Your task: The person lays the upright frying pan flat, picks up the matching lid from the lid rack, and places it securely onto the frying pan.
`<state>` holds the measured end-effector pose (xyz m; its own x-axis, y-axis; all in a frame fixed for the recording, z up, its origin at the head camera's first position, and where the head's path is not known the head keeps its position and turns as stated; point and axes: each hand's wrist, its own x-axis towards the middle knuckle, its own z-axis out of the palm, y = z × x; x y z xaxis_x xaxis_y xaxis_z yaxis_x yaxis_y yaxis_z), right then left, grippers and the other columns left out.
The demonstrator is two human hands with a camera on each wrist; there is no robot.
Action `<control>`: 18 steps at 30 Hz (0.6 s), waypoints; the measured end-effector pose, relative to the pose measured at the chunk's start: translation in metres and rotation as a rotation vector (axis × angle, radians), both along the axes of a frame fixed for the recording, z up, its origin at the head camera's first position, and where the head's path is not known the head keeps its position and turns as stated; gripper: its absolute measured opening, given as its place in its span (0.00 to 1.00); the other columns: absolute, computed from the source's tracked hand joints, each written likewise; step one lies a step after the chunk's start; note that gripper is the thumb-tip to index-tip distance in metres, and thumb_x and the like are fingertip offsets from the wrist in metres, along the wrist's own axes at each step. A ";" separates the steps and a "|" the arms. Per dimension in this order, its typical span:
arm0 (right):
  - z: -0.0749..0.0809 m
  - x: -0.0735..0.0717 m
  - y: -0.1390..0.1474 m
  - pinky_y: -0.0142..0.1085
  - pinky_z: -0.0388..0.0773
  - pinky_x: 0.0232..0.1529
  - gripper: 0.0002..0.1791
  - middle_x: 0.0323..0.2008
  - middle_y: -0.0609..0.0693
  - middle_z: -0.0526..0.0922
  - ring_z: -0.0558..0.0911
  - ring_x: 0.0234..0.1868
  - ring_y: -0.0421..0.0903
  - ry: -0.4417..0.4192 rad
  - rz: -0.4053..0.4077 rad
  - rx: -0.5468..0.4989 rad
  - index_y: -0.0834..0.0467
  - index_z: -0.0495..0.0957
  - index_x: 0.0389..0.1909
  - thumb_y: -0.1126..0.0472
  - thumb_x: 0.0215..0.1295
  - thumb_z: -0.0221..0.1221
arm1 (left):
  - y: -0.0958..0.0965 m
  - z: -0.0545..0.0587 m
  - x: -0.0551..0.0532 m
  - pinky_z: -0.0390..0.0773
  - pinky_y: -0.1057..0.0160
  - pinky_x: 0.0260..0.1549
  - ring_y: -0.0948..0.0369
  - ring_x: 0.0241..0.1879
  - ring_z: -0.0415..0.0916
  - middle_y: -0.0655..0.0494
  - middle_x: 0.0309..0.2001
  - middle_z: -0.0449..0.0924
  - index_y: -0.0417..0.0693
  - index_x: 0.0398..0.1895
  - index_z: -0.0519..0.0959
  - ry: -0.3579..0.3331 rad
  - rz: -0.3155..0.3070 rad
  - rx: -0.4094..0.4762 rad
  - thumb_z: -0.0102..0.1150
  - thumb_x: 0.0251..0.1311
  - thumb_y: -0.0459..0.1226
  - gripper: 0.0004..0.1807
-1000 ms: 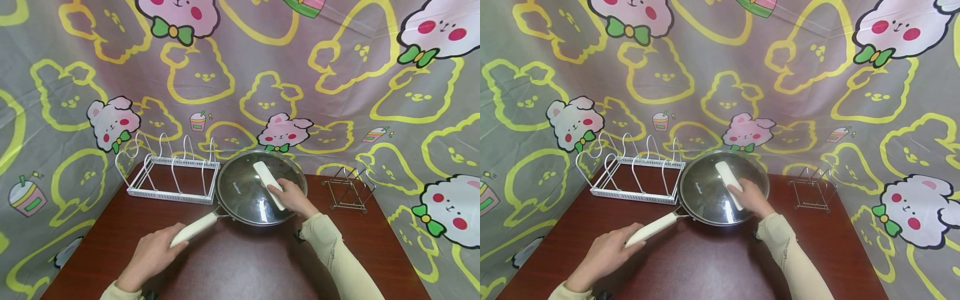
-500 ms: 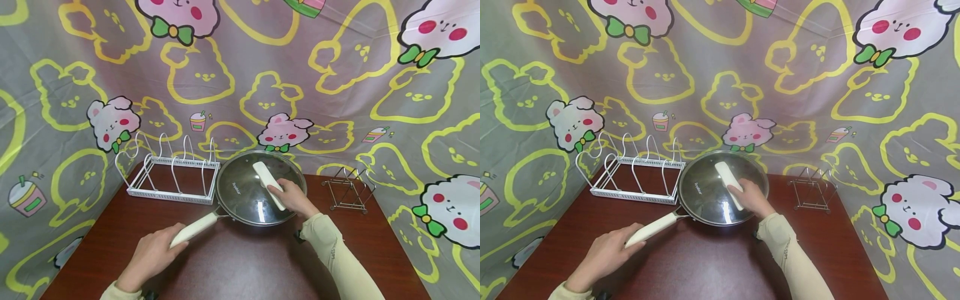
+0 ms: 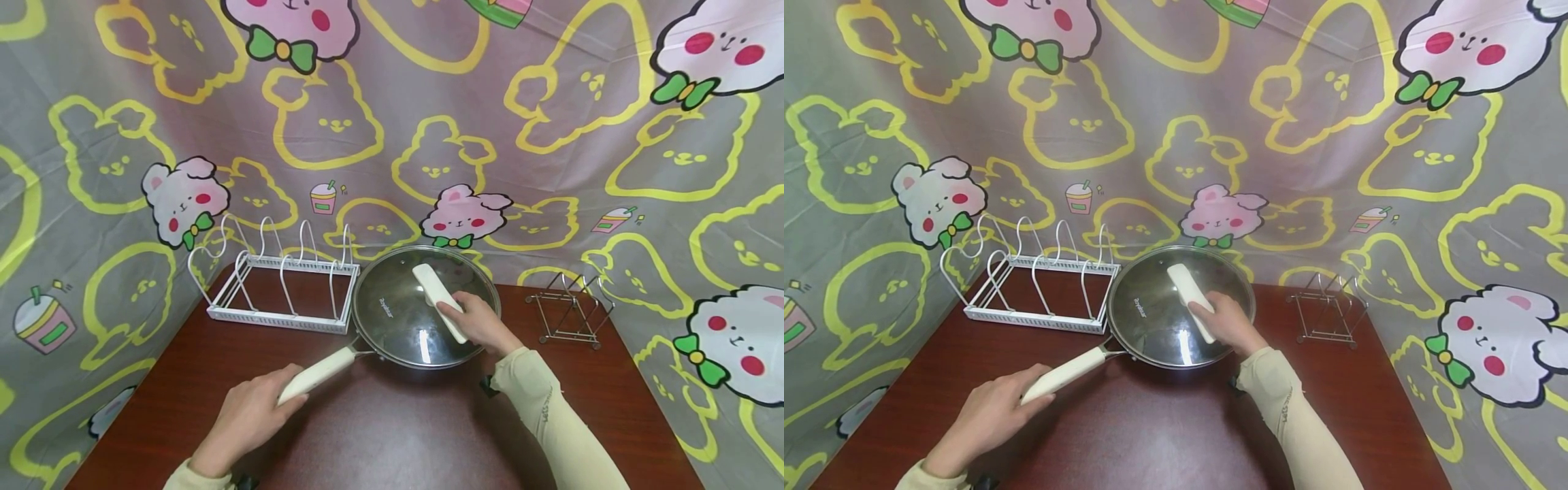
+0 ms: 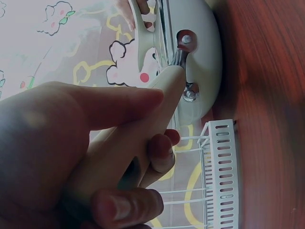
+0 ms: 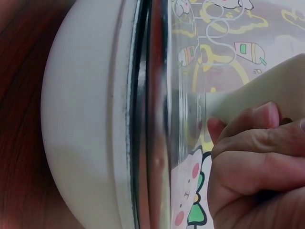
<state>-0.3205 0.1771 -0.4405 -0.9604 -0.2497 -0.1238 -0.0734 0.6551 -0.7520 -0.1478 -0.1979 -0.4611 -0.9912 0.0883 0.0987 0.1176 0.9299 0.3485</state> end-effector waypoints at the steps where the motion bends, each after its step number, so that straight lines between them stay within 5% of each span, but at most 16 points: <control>1: 0.000 0.000 0.000 0.38 0.73 0.20 0.27 0.39 0.58 0.79 0.77 0.29 0.47 -0.002 0.000 -0.001 0.59 0.75 0.61 0.42 0.75 0.57 | 0.000 0.000 0.000 0.65 0.59 0.22 0.64 0.23 0.68 0.65 0.27 0.76 0.64 0.50 0.81 0.000 0.000 0.000 0.73 0.59 0.45 0.16; 18: -0.001 -0.002 0.002 0.38 0.73 0.21 0.27 0.36 0.57 0.79 0.77 0.28 0.47 -0.017 0.010 -0.030 0.59 0.76 0.61 0.42 0.75 0.58 | 0.001 0.001 0.000 0.65 0.59 0.22 0.64 0.23 0.67 0.65 0.27 0.76 0.63 0.50 0.81 -0.021 0.003 0.008 0.73 0.59 0.45 0.16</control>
